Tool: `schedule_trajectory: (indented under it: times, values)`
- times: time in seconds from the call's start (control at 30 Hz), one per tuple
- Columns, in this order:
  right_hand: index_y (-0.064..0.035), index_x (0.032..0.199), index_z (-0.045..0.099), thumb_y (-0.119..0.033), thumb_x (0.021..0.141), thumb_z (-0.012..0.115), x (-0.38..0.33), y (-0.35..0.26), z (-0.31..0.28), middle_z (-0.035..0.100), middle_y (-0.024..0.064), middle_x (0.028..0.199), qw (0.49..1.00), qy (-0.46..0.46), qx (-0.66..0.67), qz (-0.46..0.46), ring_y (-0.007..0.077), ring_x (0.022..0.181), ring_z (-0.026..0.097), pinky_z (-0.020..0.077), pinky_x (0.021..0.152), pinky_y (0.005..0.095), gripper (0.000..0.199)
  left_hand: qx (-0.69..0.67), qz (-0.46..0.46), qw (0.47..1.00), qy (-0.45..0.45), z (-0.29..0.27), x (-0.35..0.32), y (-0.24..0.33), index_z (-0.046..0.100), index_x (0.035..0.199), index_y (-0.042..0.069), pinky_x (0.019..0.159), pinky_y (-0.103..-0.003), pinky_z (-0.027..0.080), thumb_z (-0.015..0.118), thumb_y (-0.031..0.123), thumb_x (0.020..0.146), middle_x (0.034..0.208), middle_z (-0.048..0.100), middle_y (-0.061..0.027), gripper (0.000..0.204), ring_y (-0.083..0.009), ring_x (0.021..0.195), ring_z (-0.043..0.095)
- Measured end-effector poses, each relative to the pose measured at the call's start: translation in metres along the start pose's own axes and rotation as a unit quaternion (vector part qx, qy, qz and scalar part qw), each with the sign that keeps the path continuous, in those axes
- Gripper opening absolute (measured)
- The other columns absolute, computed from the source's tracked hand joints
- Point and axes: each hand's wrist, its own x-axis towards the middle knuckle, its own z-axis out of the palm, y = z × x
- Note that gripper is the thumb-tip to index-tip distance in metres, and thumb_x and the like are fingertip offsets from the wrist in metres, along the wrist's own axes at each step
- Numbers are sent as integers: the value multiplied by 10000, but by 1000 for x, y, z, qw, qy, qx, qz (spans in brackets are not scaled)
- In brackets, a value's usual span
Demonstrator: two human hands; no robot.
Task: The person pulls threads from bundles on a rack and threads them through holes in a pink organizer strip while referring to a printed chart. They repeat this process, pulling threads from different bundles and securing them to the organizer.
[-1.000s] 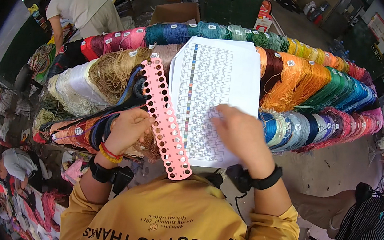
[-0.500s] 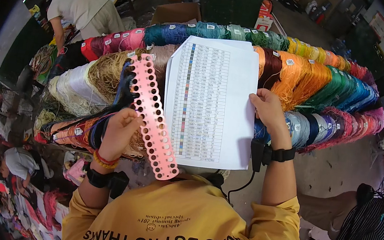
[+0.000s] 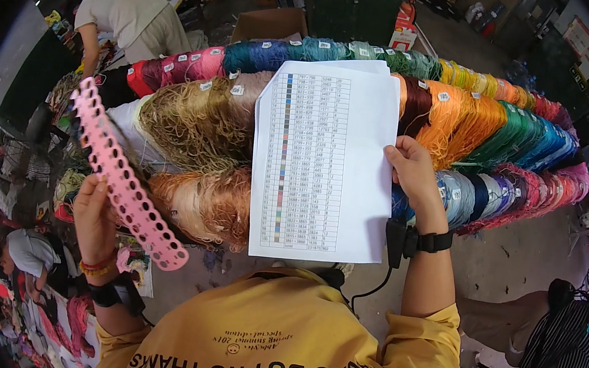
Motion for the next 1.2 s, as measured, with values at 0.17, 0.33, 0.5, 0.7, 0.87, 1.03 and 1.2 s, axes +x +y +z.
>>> schedule_trajectory:
  times: [0.17, 0.33, 0.5, 0.7, 0.87, 1.03, 1.2]
  values:
    - [-36, 787, 511, -91, 826, 486, -2, -3, 5, 460, -50, 596, 1000, 0, -1, -3, 17, 453, 348, 274, 402, 159, 72, -29, 15, 998, 57, 3, -7, 16, 484, 908, 39, 486, -138, 370, 448, 54, 854, 753, 555, -2, 66, -24, 568, 483]
    - [-43, 783, 512, -98, 826, 484, -5, -9, 1, 456, -53, 590, 1000, 5, -12, 4, 15, 448, 346, 265, 400, 157, 75, -19, -14, 999, -21, 1, -1, -1, 489, 896, 41, 487, -132, 336, 461, 56, 846, 704, 517, 37, 59, -3, 557, 442]
    - [-38, 788, 523, -107, 820, 491, -5, -8, -17, 447, -60, 578, 999, 26, -28, -13, 14, 437, 335, 256, 394, 158, 82, -25, -78, 995, -61, 33, 4, -17, 494, 907, 43, 515, -137, 344, 471, 57, 835, 715, 532, 42, 77, -7, 579, 452]
    - [-33, 799, 531, -129, 821, 497, -15, -7, -64, 454, -56, 566, 997, 75, -15, -21, 15, 408, 328, 256, 378, 154, 104, -2, -105, 987, -119, 58, 18, -42, 502, 896, 36, 533, -151, 360, 486, 69, 828, 733, 555, 10, 77, -29, 592, 488]
    - [-53, 801, 513, -126, 837, 483, -19, -5, -90, 462, -63, 577, 996, 84, 18, -19, 3, 397, 303, 237, 375, 147, 87, -5, -101, 985, -140, 69, 24, -48, 502, 900, 34, 543, -161, 364, 481, 80, 833, 742, 555, 5, 84, -41, 618, 500]
    - [-55, 767, 511, -131, 834, 487, -11, -6, -104, 445, -62, 558, 995, 102, 8, -18, 7, 404, 310, 246, 376, 150, 104, -29, -121, 984, -130, 75, 31, -47, 500, 897, 29, 556, -160, 369, 479, 80, 835, 750, 550, 4, 83, -44, 640, 502]
    - [-29, 826, 541, -141, 820, 503, 13, -1, -102, 472, -46, 591, 991, 97, -88, 23, 17, 422, 343, 273, 392, 158, 119, 44, -127, 980, -146, 87, 46, -81, 493, 855, 3, 585, -172, 383, 479, 53, 821, 744, 550, -17, 62, -51, 651, 497]
